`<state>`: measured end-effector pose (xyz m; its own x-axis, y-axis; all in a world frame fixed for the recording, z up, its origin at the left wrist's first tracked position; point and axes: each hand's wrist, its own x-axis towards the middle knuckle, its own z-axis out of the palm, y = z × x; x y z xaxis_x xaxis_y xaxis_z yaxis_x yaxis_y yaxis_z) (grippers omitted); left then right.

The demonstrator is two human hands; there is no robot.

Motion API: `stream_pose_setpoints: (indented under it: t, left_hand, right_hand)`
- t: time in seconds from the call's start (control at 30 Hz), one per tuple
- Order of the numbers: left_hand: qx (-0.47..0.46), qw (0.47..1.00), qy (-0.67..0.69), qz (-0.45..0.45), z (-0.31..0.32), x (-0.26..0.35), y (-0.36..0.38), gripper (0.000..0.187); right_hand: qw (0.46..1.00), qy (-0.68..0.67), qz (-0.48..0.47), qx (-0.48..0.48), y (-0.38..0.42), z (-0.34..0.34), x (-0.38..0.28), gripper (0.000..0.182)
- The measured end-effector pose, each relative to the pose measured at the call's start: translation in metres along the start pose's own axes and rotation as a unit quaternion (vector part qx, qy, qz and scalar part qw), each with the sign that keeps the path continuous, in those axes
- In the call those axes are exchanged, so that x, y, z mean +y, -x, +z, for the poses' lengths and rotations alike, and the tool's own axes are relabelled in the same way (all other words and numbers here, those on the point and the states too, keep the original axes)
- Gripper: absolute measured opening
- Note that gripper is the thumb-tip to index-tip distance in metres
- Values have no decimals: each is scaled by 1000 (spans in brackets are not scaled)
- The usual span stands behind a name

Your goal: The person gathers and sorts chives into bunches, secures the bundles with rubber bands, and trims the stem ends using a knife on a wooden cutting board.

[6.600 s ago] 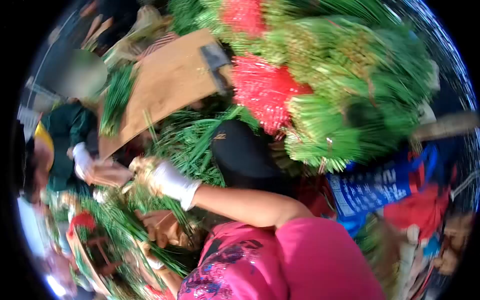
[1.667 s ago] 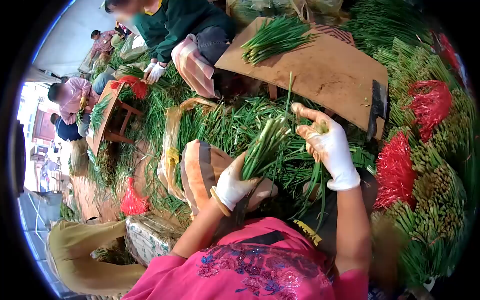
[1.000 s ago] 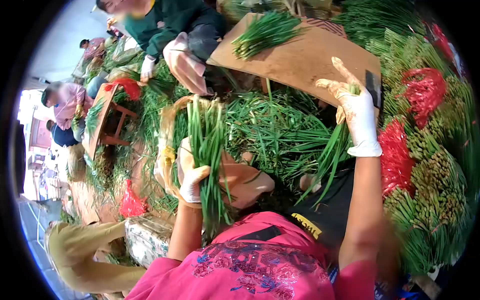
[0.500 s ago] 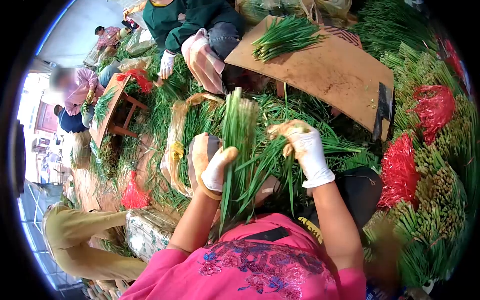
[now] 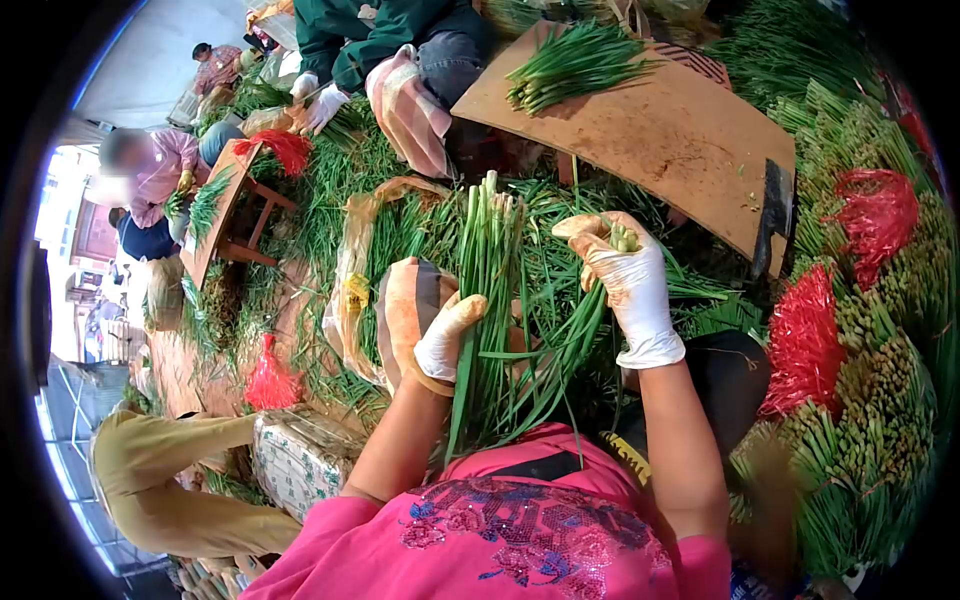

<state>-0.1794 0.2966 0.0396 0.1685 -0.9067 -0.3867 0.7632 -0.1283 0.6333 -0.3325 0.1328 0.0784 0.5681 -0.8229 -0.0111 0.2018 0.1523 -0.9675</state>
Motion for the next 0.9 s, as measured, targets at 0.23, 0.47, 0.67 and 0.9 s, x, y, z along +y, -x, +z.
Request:
stream_pose_setpoints:
  t: [0.23, 0.47, 0.67, 0.9]
  left_hand:
    - [-18, 999, -29, 2, 11, 3, -1, 55]
    - [-25, 989, 143, -40, 6, 10, -3, 40]
    - [-22, 999, 41, 17, 7, 10, -10, 53]
    - [8, 991, -115, 65, 22, 18, -39, 44]
  right_hand:
    - [996, -57, 28, -59, -17, -5, -15, 20]
    - [1000, 0, -2, -18, -35, -10, -18, 12]
    - [997, 34, 50, -53, -23, 11, -20, 14]
    - [999, -11, -32, -10, -15, 9, -20, 15]
